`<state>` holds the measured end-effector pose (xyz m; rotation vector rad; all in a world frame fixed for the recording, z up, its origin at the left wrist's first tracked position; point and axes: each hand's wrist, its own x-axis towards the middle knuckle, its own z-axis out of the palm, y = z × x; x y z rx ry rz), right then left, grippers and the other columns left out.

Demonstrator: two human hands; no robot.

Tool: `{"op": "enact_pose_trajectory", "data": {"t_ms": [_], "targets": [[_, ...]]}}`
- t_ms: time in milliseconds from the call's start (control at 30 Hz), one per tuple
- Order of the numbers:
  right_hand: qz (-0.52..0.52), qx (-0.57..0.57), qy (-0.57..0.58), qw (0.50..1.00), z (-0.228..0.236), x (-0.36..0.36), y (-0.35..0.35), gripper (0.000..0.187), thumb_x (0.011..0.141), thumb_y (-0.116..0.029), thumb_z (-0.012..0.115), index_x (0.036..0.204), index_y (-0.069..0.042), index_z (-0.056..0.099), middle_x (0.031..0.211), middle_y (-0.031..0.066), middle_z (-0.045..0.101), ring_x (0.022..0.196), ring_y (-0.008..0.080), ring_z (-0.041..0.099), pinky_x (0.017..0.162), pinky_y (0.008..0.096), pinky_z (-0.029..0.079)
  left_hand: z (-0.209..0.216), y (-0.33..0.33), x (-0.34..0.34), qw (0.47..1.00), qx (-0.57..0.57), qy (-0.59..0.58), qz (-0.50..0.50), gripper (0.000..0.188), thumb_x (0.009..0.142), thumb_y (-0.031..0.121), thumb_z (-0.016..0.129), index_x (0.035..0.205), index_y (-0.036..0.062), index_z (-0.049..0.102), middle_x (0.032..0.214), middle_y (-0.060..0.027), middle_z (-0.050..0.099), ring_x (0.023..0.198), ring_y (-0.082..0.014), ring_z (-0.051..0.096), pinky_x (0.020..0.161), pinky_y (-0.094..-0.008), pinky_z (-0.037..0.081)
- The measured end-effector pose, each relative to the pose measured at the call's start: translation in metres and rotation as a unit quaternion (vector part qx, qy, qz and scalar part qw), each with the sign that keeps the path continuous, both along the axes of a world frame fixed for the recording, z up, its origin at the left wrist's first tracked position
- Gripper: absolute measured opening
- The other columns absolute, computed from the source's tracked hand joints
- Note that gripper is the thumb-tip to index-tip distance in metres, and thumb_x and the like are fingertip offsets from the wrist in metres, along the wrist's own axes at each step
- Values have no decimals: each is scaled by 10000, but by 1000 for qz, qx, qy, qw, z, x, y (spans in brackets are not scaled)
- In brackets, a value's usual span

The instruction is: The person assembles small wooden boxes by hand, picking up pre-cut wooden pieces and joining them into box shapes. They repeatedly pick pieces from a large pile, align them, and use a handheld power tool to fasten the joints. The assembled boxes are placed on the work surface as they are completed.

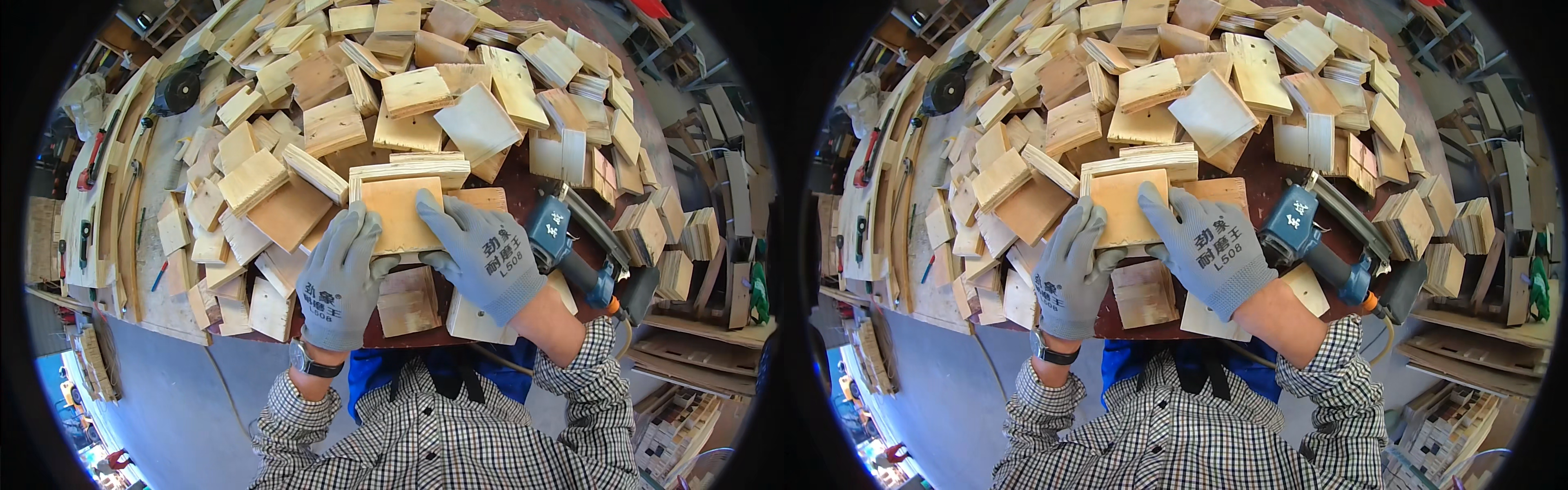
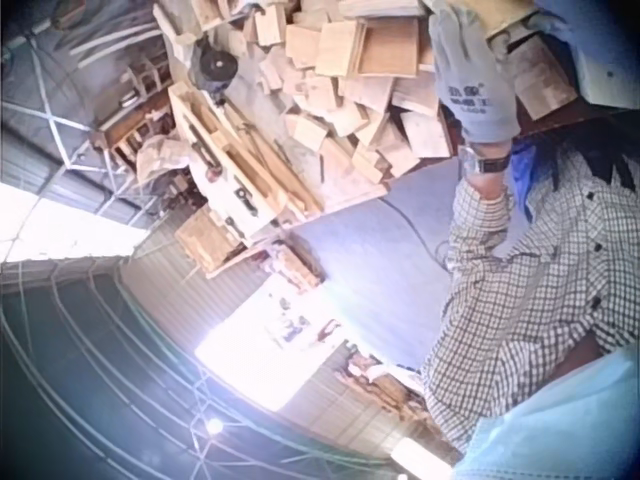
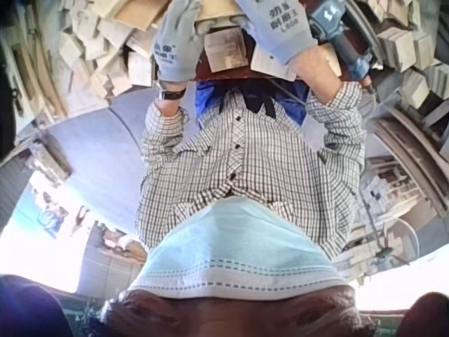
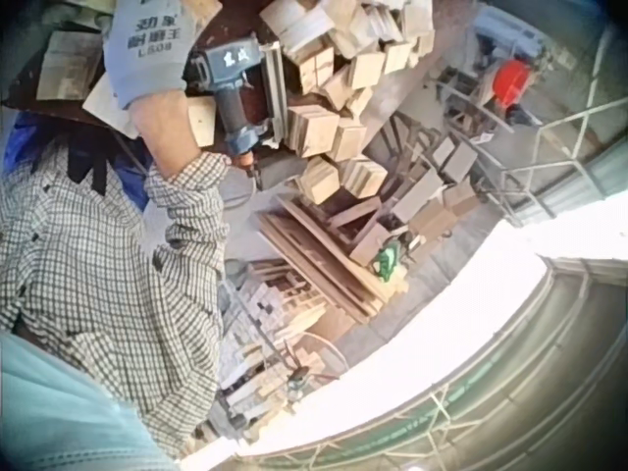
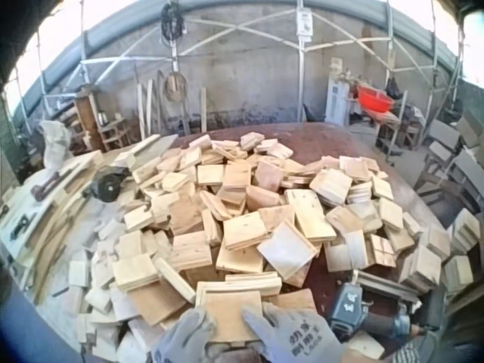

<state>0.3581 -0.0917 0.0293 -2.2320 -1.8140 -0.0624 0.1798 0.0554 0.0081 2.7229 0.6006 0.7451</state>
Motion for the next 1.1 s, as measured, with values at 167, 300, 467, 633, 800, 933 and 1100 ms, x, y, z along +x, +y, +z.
{"op": "enact_pose_trajectory", "data": {"t_ms": [167, 300, 467, 633, 800, 933, 1100], "targets": [[7, -19, -60, 998, 3, 0, 1, 804, 940, -415, 736, 1603, -79, 430, 1197, 115, 641, 973, 248, 688, 831, 387, 549, 14, -5, 1, 999, 32, 33, 14, 525, 836, 235, 842, 1309, 47, 713, 1413, -132, 675, 1263, -323, 663, 1037, -424, 552], [9, -48, -53, 997, 2, 2, 5, 766, 954, -444, 718, 1580, -81, 466, 1153, 95, 644, 971, 243, 694, 841, 392, 552, 7, -8, 1, 999, 30, 27, 20, 508, 861, 211, 813, 1327, 48, 689, 1453, -124, 641, 1289, -335, 637, 1068, -428, 530], [10, -14, -33, 999, 0, 3, 2, 731, 940, -424, 746, 1561, -130, 495, 1205, 103, 690, 1058, 258, 716, 887, 405, 559, -19, -24, 2, 998, -1, -7, 55, 549, 997, 282, 681, 1477, 38, 573, 1544, -232, 545, 1329, -422, 591, 1094, -482, 510], [6, -33, -32, 999, 2, 8, 3, 690, 978, -432, 712, 1565, -136, 503, 1288, 140, 691, 1130, 313, 706, 953, 452, 549, -25, -21, 1, 997, -17, -59, 38, 557, 1044, 353, 643, 1485, 21, 564, 1541, -230, 549, 1329, -429, 594, 1096, -487, 514], [-7, -36, 4, 999, 8, 10, 5, 638, 1021, -459, 667, 1547, -125, 527, 1285, 159, 690, 1134, 339, 702, 966, 472, 547, -12, -25, -13, 988, -14, -140, 67, 690, 896, 246, 835, 1482, 14, 557, 1501, -214, 586, 1349, -418, 585, 1113, -502, 499], [-24, -45, 59, 997, 28, 11, 8, 614, 1051, -488, 616, 1526, -107, 541, 1235, 167, 695, 1089, 351, 704, 941, 487, 555, -15, -16, -70, 979, 70, -94, 169, 691, 813, 177, 892, 1418, 17, 599, 1463, -190, 607, 1389, -415, 543, 1167, -533, 442], [-4, -4, 52, 999, 29, 13, 11, 570, 1094, -483, 538, 1491, -74, 560, 1102, 168, 706, 972, 365, 706, 876, 481, 559, -37, 19, -128, 987, 27, 92, 128, 549, 884, 123, 764, 1414, 52, 641, 1485, -151, 601, 1418, -396, 512, 1171, -518, 426]]}}
